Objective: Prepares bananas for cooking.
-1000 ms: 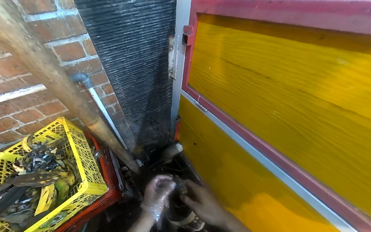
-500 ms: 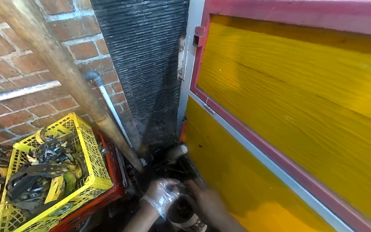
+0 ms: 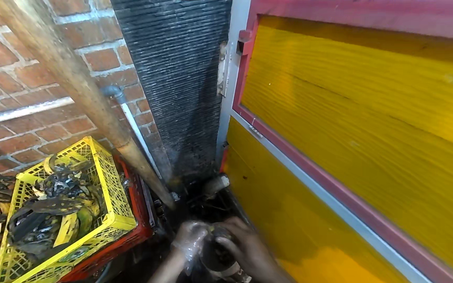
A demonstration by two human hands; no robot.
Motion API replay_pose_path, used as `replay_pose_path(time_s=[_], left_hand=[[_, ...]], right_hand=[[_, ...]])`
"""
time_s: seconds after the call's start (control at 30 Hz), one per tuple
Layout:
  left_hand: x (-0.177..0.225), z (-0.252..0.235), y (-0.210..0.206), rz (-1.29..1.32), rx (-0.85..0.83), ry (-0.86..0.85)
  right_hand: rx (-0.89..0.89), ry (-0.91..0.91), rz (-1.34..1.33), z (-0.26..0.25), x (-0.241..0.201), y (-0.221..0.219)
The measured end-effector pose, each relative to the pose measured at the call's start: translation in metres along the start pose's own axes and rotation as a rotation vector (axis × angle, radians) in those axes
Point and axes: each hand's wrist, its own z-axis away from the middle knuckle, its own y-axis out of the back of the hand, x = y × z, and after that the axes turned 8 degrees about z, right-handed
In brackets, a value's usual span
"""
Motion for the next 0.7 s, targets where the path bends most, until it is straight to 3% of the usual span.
replay_pose_path(time_s=[0.13,0.27,0.43,0.53,0.7], left_hand=[[-0.021,-0.003,0.007,0.035,0.074,0.116],[-0.027,0.001,0.014,-0.120,0.047,0.162],[-0.010,-0.004,0.003,-0.302,-0.042,0.092],[0.000,-0.001,-0.013,-0.172,-0.081,-0.016],[0.009,0.002,-0.027,-0.036,-0.052,-0.044]], right_hand=[[0.307,-0.063,-0.590,-0.013,-0.010,0.011],[0.203,-0.260,-0.876,-0.029,0.000,0.047],[0.003,-0.337,-0.601,-0.024,0.000,0.046],[-0.063,-0.381,-0.506,-0.013,-0.009,0.028],[-0.091,-0.261,-0.250,-0.002,-0.004,0.005]])
